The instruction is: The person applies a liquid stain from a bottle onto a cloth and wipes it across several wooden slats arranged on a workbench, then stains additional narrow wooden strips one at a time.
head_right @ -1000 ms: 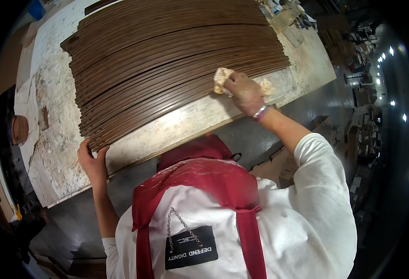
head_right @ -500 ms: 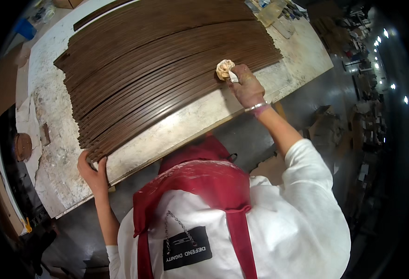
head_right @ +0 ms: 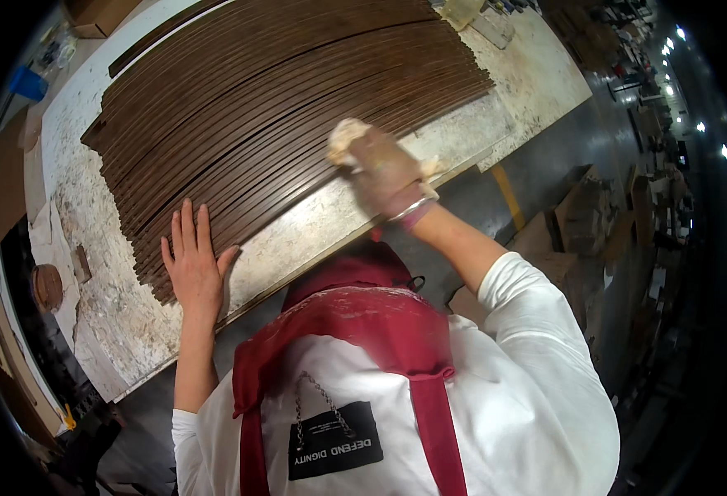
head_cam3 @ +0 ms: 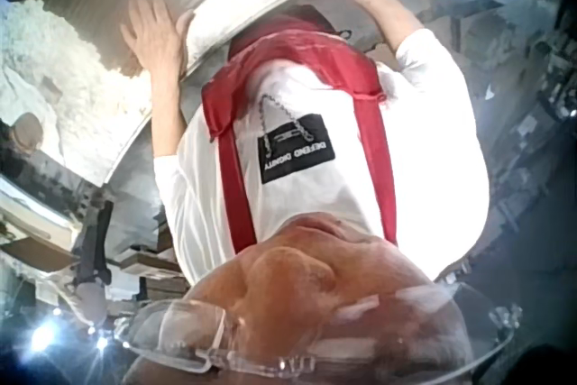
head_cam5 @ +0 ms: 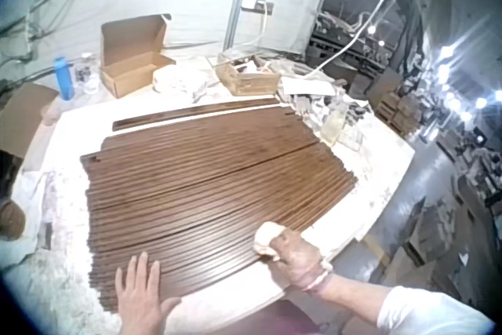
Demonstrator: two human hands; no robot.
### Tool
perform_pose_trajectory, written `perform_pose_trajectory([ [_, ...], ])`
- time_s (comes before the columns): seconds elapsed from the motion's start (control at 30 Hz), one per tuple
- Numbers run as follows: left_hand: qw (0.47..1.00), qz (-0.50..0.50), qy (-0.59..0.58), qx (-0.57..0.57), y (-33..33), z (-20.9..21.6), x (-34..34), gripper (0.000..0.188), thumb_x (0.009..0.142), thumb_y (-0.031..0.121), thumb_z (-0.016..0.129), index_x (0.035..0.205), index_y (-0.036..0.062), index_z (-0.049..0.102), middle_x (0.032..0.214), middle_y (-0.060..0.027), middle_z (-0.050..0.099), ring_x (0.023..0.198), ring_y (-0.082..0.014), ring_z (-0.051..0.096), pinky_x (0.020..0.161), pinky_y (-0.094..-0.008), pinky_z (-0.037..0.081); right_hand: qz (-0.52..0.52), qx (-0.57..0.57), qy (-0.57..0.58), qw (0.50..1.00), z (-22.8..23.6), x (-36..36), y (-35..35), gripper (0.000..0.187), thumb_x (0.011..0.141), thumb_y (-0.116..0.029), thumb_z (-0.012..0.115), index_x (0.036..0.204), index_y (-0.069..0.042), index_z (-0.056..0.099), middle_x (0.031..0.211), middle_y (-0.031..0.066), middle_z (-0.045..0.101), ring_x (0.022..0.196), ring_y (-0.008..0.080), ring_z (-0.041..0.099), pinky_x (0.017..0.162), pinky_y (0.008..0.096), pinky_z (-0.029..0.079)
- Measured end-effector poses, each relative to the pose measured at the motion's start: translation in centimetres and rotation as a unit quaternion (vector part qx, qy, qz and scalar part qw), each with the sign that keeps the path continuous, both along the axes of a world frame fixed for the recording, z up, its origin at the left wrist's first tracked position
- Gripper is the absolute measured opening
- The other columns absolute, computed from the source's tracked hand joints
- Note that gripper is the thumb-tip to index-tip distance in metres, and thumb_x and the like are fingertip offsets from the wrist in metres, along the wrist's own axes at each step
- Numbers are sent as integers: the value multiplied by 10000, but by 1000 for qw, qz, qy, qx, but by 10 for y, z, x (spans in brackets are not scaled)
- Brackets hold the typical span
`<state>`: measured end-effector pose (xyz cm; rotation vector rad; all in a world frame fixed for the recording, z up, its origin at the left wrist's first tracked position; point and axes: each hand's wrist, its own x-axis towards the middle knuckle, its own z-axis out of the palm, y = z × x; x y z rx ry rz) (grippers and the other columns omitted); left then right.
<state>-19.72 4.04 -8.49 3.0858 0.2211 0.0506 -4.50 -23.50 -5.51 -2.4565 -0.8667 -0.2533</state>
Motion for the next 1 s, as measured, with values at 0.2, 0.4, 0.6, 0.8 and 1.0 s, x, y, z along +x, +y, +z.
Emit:
perform_pose_trajectory([
  [0.2,1000,5,-2,3,4,-3,0,809,825,470,638,1494,152,314,1575,-52,247,1427,-275,268,1124,-522,234,177,-20,-21,984,-13,-31,44,156,684,-44,652,826,-91,605,808,99,574,751,292,596,644,387,516],
  [0.4,999,-7,-46,7,2,-6,1,802,800,518,636,1469,168,366,1549,-55,305,1397,-273,327,1102,-522,279,38,-55,17,998,4,-17,42,177,745,-142,698,913,-111,652,863,112,627,811,289,631,690,404,533],
  [0.6,998,-1,-59,-13,2,-5,-1,774,803,501,639,1451,154,395,1539,-63,320,1384,-287,344,1092,-535,282,28,-89,-31,995,-3,4,-3,231,733,-267,785,822,-106,645,794,80,608,744,257,613,632,388,522],
  [0.8,998,-3,-70,-6,1,-6,0,762,796,525,632,1434,163,424,1520,-58,349,1360,-286,378,1078,-541,306,170,-125,-79,974,-7,-26,43,166,702,-118,686,848,-141,609,816,64,591,771,251,610,617,375,512],
  [1.0,998,-5,-70,-6,4,-6,0,763,806,541,614,1444,177,407,1527,-50,332,1370,-277,358,1090,-535,291,92,-201,-67,973,-3,12,-24,199,720,-175,718,890,-149,618,836,71,586,755,269,613,604,395,509],
])
